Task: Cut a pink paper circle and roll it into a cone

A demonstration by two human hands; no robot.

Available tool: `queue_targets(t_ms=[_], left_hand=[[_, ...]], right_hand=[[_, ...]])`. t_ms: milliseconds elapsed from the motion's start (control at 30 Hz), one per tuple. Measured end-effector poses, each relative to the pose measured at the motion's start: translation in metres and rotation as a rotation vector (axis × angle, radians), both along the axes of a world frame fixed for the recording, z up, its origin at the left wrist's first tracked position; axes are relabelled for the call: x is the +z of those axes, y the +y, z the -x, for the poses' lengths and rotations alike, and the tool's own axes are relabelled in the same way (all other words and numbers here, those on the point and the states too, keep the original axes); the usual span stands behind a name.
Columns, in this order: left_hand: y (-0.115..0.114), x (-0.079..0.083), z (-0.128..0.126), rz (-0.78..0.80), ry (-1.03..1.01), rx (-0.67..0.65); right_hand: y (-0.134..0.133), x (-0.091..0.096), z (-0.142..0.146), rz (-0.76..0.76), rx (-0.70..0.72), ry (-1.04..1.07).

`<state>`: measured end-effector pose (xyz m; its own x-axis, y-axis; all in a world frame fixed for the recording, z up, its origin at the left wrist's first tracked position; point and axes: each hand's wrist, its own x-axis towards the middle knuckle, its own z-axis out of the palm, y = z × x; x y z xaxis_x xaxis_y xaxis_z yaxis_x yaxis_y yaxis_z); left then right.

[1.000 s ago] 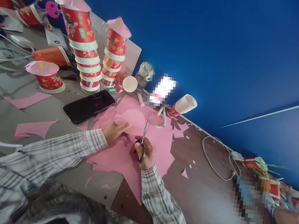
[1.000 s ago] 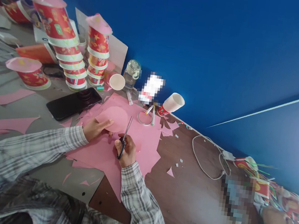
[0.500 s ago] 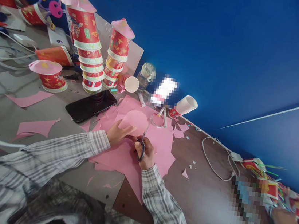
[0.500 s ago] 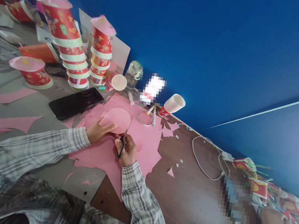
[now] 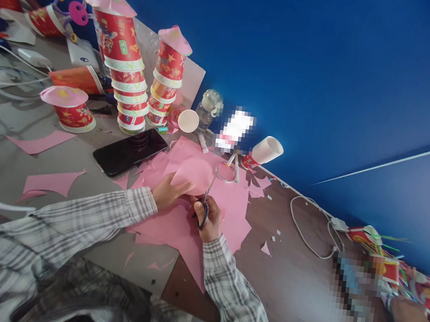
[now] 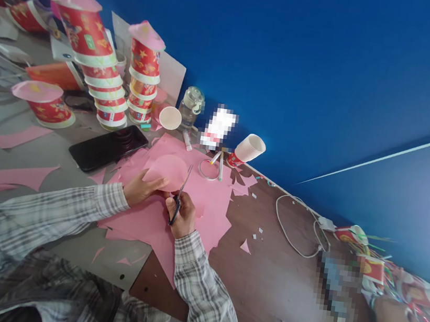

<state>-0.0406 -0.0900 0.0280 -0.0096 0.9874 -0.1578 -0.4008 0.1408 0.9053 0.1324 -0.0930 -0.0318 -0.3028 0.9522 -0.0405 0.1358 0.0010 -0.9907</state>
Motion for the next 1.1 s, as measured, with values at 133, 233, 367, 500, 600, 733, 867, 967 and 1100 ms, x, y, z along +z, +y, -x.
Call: queue_targets(t_ms=[133, 233, 367, 500, 600, 733, 867, 967, 1100], left_hand=[[0.003, -0.009, 0.0, -0.016, -0.001, 0.005], [0.005, -0.017, 0.001, -0.021, -0.051, 0.003], [0.005, -0.02, 0.001, -0.014, -0.071, -0.005], [0.005, -0.017, 0.001, 0.006, -0.078, -0.003], [0.005, -0.018, 0.001, 0.021, -0.086, 0.008], [0.006, -0.022, 0.001, 0.024, -0.098, -0.003], [0.006, -0.021, 0.001, 0.028, -0.093, -0.002], [0.005, -0.019, 0.001, 0.036, -0.083, 0.0], [0.005, -0.017, 0.003, 0.043, -0.059, 0.001]], right_hand=[[0.0, -0.003, -0.001, -0.004, 0.006, -0.004], [0.0, -0.004, -0.002, -0.008, 0.001, -0.017], [0.001, -0.004, -0.003, -0.011, 0.002, -0.027], [0.001, -0.003, -0.002, -0.021, 0.0, -0.029], [0.001, -0.002, -0.001, -0.036, -0.007, -0.036], [0.0, -0.001, 0.0, -0.034, -0.007, -0.019], [0.0, 0.0, 0.002, -0.01, -0.027, -0.002], [0.0, 0.001, 0.004, -0.006, -0.047, -0.001], [0.0, 0.003, 0.005, 0.006, -0.043, 0.004]])
